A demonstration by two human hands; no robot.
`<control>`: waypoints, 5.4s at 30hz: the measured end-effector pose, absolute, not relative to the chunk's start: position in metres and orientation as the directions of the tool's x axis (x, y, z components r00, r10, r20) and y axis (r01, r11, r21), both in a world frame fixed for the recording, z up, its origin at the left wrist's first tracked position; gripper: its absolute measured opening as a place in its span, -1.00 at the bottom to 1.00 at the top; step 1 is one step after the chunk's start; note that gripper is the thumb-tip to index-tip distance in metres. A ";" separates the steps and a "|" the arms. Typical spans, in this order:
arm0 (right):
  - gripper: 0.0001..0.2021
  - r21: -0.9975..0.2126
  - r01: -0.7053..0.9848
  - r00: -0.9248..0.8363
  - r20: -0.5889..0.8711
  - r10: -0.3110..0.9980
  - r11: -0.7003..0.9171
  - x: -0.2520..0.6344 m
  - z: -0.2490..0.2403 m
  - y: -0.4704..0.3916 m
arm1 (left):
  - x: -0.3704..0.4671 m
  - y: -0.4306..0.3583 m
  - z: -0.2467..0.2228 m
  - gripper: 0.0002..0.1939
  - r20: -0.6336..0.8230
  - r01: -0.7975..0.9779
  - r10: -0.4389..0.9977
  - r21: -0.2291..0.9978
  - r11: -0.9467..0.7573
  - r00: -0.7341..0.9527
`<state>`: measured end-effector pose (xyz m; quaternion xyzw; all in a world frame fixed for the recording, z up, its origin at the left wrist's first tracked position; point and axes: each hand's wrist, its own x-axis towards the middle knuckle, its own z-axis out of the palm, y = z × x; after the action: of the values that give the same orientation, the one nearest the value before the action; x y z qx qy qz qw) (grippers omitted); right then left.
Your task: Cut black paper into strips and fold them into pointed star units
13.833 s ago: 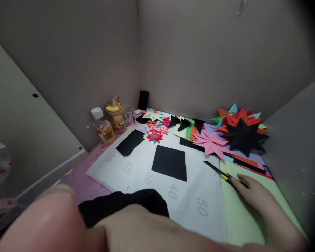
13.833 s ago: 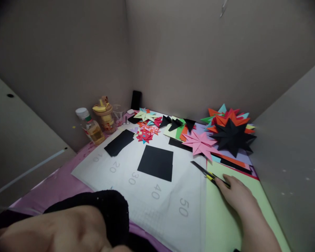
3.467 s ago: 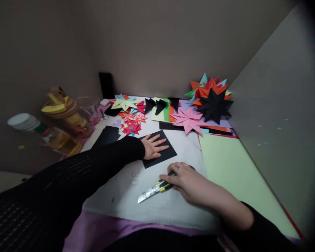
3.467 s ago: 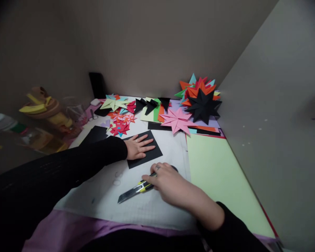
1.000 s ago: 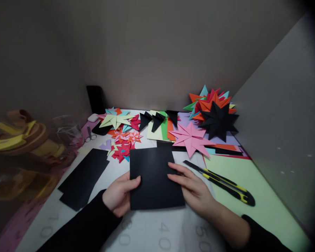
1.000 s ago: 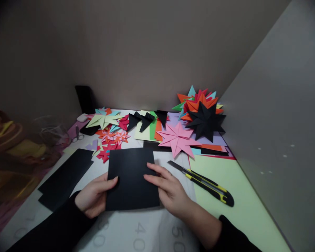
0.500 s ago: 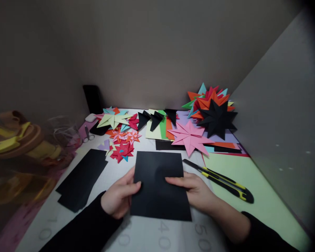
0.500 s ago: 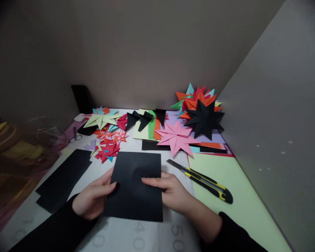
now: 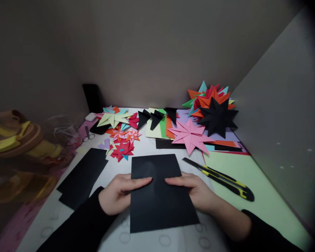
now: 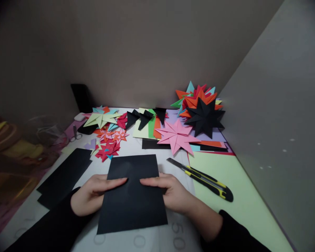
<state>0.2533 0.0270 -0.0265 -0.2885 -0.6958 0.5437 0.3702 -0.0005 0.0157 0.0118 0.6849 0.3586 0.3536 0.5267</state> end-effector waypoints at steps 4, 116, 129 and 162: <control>-0.57 -0.968 -0.021 -0.552 0.219 0.805 0.249 0.253 -0.027 0.027 | 0.000 0.017 0.010 -0.67 0.119 0.078 0.870 0.981 -0.177 0.479; -0.69 -0.924 -0.368 0.052 -0.126 0.991 -0.099 0.234 -0.027 0.029 | 0.033 0.007 -0.024 -0.85 -0.285 -0.200 0.955 0.944 0.264 -0.084; -0.71 -0.933 -0.355 0.080 -0.087 0.993 -0.053 0.236 -0.028 0.029 | 0.032 0.007 -0.026 -0.85 -0.252 -0.175 0.966 0.956 0.237 -0.065; -0.72 -0.975 -0.215 0.127 -0.075 0.989 -0.046 0.240 -0.034 0.021 | 0.031 0.014 -0.021 -0.62 -0.343 -0.479 0.907 0.856 0.195 -0.243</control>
<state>0.2399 0.0207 -0.0343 -0.4915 -0.3935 0.5306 0.5675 0.0313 0.0139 -0.0209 0.2090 0.5125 0.5990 0.5788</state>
